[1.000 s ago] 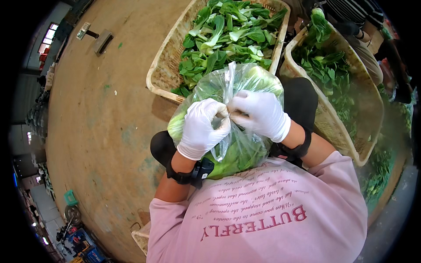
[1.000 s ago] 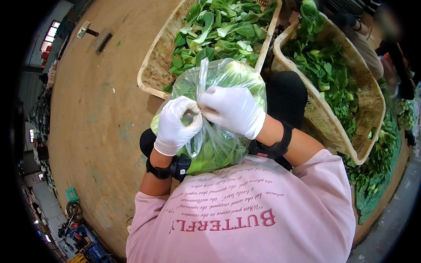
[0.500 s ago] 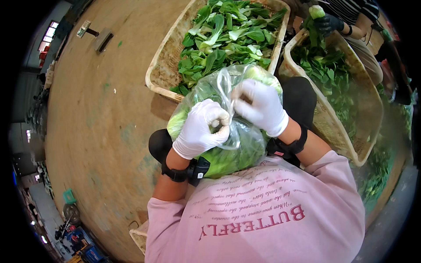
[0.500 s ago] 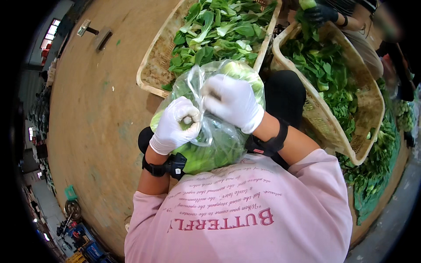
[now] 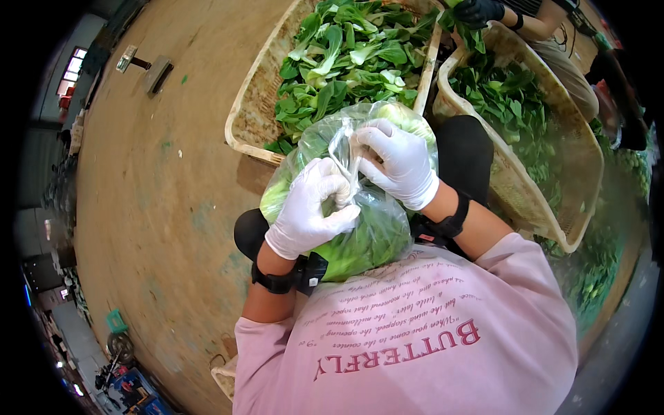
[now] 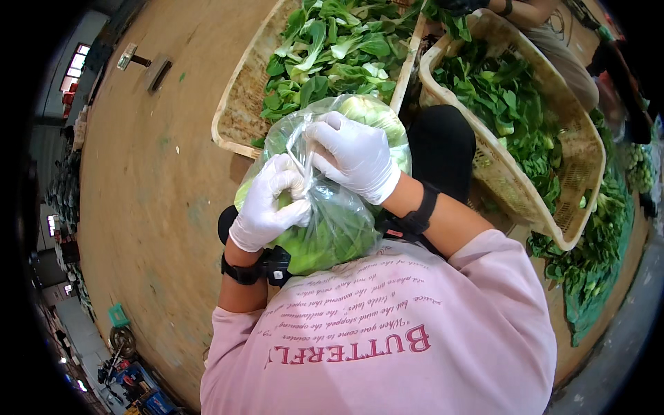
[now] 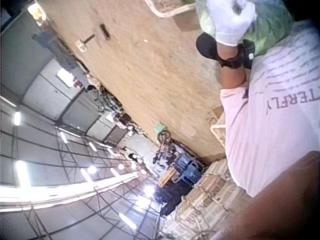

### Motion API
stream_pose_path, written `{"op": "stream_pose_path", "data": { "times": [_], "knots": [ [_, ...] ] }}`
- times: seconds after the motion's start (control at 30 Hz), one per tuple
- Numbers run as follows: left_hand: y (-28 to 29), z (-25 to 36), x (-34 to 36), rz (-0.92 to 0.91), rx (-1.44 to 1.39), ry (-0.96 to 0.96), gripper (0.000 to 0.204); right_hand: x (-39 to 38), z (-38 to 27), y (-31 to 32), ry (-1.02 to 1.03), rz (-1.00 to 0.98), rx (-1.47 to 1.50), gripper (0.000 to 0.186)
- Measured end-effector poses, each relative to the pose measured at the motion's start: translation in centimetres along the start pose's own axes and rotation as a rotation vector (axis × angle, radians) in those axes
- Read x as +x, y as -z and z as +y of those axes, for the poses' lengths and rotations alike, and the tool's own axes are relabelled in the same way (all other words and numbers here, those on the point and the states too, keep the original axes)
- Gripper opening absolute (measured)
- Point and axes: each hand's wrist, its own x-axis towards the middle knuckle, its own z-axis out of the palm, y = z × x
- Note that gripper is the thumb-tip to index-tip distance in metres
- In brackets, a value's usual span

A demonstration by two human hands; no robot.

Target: The person trims the root ends of green vegetables using a knife and sorts them into baskets before tying a bundle into a plastic bag.

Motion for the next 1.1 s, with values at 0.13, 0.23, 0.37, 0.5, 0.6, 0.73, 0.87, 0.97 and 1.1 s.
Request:
{"op": "stream_pose_path", "data": {
  "times": [0.13, 0.23, 0.37, 0.5, 0.6, 0.73, 0.87, 0.97, 1.1],
  "knots": [
    [-0.1, 0.3, -0.6, -0.009, -0.596, 0.477, 0.023, 1.0, 0.5, -0.3, 0.264, 0.172, -0.221, 0.019],
    [0.3, 0.4, -0.8, 0.054, 0.16, 0.17, 0.02, 1.5, 0.1, 0.3, 0.412, 0.158, -0.054, 0.013],
    [0.3, -0.9, -3.6, 0.207, -0.7, 0.053, 0.017, 1.9, -2.0, 1.0, -0.516, 0.256, 1.063, 0.01],
    [2.5, -0.1, -5.8, 0.249, -0.855, 0.395, 0.023, 2.5, 0.2, 2.9, -0.609, -0.192, 1.117, 0.01],
    [2.2, -1.6, -6.5, 0.019, -0.961, -0.046, 0.025, 2.7, -2.1, 4.2, -0.542, -0.32, 1.002, 0.009],
    [3.2, -1.1, -5.0, 0.281, -1.175, -0.295, 0.02, 2.8, -3.7, 7.3, -0.594, -0.309, 0.926, 0.014],
    [2.6, -0.6, -3.4, 0.927, -0.038, 0.181, 0.03, 2.0, -0.7, 7.5, -0.024, -0.275, 0.732, 0.036],
    [2.0, -1.2, -3.8, 0.476, -0.071, 0.109, 0.028, 2.3, 0.6, 6.7, 0.041, -0.29, 0.817, 0.058],
    [-0.5, -0.3, -2.7, 0.176, 0.299, -0.055, 0.031, 3.1, 2.5, 5.3, 0.276, -0.65, 0.562, 0.055]
  ]
}}
